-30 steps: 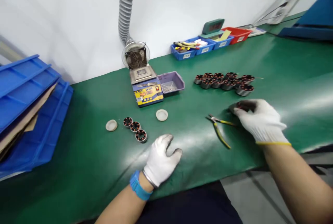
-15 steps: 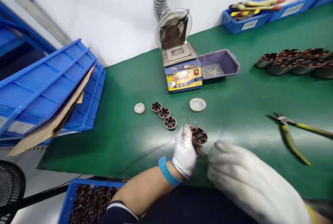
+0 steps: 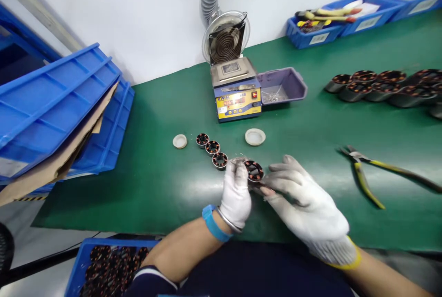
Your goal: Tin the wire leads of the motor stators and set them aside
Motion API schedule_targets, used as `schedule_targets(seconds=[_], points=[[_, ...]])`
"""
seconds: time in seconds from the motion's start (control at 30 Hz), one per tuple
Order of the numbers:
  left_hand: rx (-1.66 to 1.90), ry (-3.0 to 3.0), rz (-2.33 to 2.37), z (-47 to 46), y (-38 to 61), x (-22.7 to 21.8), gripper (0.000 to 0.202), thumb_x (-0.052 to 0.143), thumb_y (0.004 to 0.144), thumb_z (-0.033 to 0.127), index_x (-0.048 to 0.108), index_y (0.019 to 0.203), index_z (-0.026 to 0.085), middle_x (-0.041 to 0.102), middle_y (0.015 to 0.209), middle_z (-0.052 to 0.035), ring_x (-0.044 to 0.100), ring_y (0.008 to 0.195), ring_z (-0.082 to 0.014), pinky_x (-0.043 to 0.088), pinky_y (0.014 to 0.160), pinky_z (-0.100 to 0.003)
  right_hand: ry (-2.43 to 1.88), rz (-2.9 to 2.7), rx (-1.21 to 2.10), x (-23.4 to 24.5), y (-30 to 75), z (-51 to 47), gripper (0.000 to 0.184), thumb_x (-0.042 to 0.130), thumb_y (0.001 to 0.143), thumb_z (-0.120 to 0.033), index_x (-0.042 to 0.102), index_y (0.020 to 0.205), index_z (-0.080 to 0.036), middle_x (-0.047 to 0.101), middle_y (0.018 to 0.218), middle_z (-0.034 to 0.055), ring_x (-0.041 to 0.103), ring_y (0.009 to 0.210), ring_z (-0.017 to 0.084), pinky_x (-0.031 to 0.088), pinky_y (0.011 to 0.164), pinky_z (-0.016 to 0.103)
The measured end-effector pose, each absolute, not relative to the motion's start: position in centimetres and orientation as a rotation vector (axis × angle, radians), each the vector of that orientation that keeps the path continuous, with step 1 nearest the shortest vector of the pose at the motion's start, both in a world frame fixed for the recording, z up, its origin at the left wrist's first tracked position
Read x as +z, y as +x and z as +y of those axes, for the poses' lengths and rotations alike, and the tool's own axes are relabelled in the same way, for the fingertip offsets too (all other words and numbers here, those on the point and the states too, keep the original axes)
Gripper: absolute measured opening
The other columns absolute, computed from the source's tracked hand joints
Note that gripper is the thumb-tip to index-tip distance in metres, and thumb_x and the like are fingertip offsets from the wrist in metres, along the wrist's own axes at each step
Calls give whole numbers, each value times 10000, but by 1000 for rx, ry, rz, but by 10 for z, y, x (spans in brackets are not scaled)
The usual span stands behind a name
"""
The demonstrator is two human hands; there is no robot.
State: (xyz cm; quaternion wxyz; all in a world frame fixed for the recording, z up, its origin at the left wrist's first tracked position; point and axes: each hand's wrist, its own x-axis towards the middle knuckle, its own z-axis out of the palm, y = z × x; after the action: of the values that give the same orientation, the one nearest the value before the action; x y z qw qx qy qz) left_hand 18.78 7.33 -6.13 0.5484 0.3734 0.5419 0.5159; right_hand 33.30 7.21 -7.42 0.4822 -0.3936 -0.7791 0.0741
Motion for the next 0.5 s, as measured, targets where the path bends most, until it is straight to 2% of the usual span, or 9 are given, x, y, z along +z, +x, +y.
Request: schedule_targets(seconds=[0.03,0.1,0.17,0.23,0.33,0.43,0.5], points=[[1230,836,1238,74,188,-59,412,570,926,587,570,1114,221,674,1194,-114,648,1191,-268,526,1069,-425,-1006,-1859,246,-76,333,72,28,660,892,-227,671,886,-203,733,913,40,716,961,207,472,1146,538],[1244,693,1122,75,186,-52,437,693,838,563,537,1087,240,669,1115,-79,678,1081,-261,583,952,-443,-1128,-1763,386,-75,335,74,142,629,927,-287,665,829,-192,733,908,55,721,967,210,539,1077,475],[1240,529,979,78,181,-43,431,752,766,540,532,984,240,669,1027,-54,692,992,-260,601,864,-452,-1197,-1731,530,-66,340,79,235,603,951,-338,647,776,-187,725,879,64,722,975,214,593,973,402],[1227,397,851,82,173,-35,414,705,775,581,506,786,218,677,935,-62,699,941,-268,593,862,-477,-1132,-1816,635,-46,346,86,270,598,955,-334,626,734,-182,712,865,68,715,977,207,606,901,357],[1136,375,778,87,166,-31,551,595,837,689,438,607,213,651,756,-64,687,795,-234,588,840,-451,-900,-2087,636,-7,350,94,207,599,946,-232,636,750,-178,692,866,51,683,987,175,581,952,354],[731,588,714,83,167,-36,583,562,853,764,603,712,200,634,665,-48,636,612,-190,567,651,-365,-733,-2306,422,25,349,98,162,588,914,-144,652,770,-184,668,859,35,637,941,161,550,992,375],[554,688,649,80,168,-38,542,619,846,731,677,850,192,656,700,-42,603,547,-166,516,547,-311,-703,-2426,288,39,347,100,171,585,893,-128,640,742,-187,640,829,29,602,878,160,541,983,386]])
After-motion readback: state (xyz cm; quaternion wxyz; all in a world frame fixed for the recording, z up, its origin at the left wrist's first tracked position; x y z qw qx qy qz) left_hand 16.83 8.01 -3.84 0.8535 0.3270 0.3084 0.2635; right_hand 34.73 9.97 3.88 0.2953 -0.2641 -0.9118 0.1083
